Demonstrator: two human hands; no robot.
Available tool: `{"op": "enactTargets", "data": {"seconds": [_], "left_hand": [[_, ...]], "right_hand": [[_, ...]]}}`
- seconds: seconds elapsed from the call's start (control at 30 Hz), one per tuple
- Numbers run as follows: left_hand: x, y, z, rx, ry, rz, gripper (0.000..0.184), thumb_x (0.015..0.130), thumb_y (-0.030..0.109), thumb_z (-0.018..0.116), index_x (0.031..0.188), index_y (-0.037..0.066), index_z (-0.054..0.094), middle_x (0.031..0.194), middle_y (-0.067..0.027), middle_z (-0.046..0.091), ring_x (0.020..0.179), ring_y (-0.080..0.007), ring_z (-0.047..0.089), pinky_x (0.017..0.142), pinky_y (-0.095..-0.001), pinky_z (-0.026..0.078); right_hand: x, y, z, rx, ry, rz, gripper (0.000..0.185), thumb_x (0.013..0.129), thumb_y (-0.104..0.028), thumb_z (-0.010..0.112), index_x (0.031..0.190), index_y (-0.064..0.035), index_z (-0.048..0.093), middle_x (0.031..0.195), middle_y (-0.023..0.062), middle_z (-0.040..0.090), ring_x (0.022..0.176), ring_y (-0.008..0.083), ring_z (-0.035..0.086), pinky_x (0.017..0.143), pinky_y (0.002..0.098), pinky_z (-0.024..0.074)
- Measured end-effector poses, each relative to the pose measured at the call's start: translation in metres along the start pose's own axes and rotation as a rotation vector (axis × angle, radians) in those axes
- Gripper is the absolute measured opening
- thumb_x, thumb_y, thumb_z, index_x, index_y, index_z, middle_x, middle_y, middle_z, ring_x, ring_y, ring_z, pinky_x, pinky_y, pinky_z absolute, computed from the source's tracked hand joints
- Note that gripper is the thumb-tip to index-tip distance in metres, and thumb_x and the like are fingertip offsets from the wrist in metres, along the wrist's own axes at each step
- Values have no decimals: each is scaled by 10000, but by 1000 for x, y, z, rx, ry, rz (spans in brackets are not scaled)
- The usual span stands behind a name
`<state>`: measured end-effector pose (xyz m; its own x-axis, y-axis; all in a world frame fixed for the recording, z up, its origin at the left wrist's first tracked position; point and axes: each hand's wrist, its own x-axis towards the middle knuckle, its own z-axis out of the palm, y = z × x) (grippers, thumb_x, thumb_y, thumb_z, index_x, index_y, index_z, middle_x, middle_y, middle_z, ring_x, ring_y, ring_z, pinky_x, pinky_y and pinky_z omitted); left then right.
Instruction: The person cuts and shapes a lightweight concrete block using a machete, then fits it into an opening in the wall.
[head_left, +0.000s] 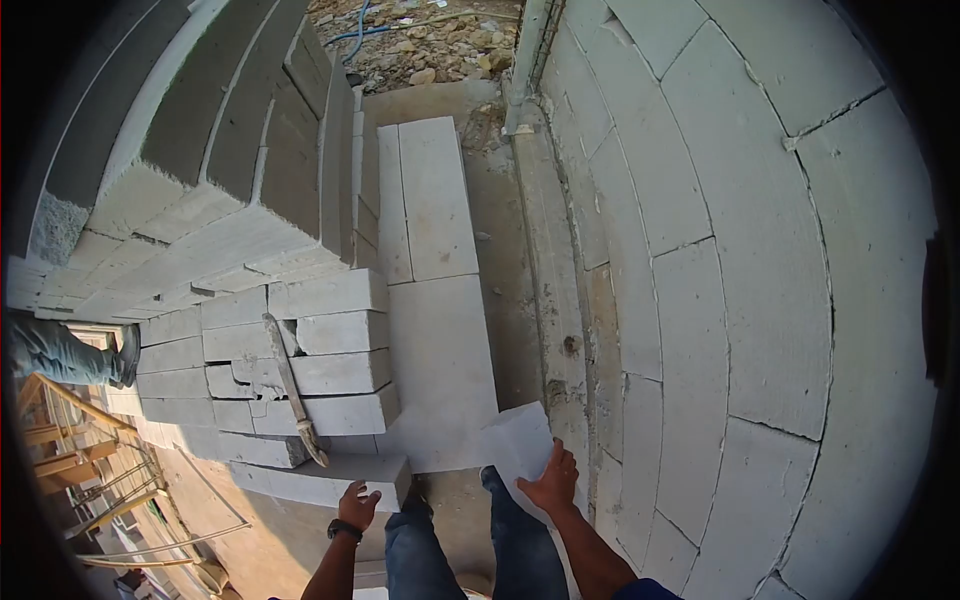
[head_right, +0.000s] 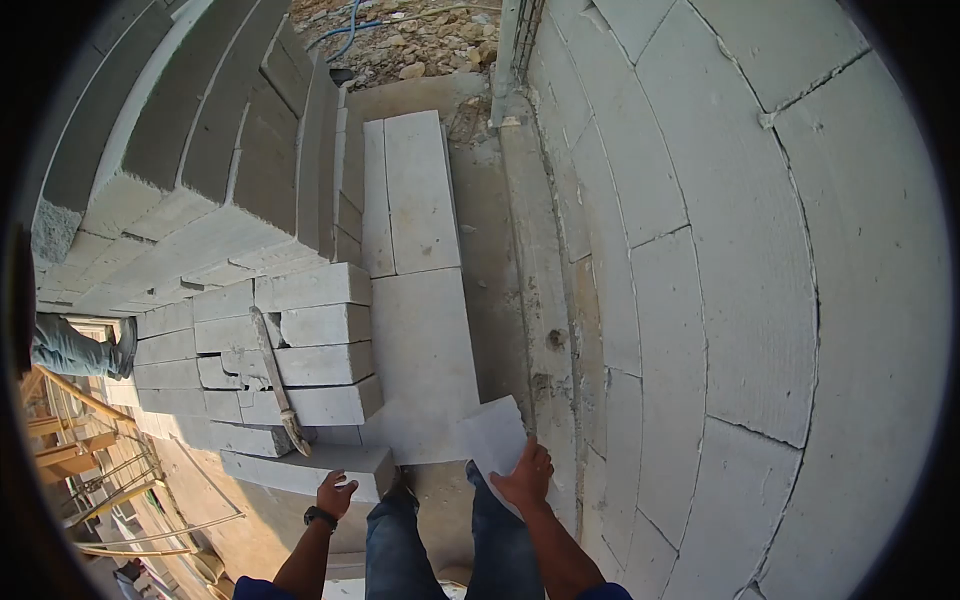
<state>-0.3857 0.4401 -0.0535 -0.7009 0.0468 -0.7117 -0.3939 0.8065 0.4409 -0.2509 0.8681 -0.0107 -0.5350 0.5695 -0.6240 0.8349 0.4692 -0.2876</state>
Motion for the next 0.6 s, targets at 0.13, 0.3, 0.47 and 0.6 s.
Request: {"op": "enactTargets", "data": {"seconds": [0.13,0.3,0.47,0.6], "left_hand": [[-4,75,48,-29,-125,108,662,904,319,805,1407,-36,561,1322,-255,670,1165,-352,705,961,-425,589],[10,218,37,-185,-127,202,660,950,289,762,1464,-37,508,1339,-247,666,1152,-326,717,958,-413,583],[54,320,-7,-193,-35,212,638,957,269,750,1453,-54,513,1348,-244,665,1149,-319,718,949,-397,582],[128,398,-22,-216,-14,203,559,988,250,720,1421,-52,537,1318,-218,676,1149,-278,702,989,-377,552]], "right_hand": [[27,37,-64,291,40,106,1305,628,-326,957,1601,8,153,1470,299,411,1378,453,428,1139,554,381],[36,41,-120,788,150,109,1308,641,-227,955,1616,17,117,1536,272,367,1446,400,380,1181,506,346],[71,-11,-151,765,331,89,1282,641,-214,956,1610,22,151,1548,263,349,1450,403,368,1194,501,319],[150,-49,-153,651,391,33,1284,622,-250,972,1601,21,187,1549,288,341,1448,449,352,1210,534,292]]}}
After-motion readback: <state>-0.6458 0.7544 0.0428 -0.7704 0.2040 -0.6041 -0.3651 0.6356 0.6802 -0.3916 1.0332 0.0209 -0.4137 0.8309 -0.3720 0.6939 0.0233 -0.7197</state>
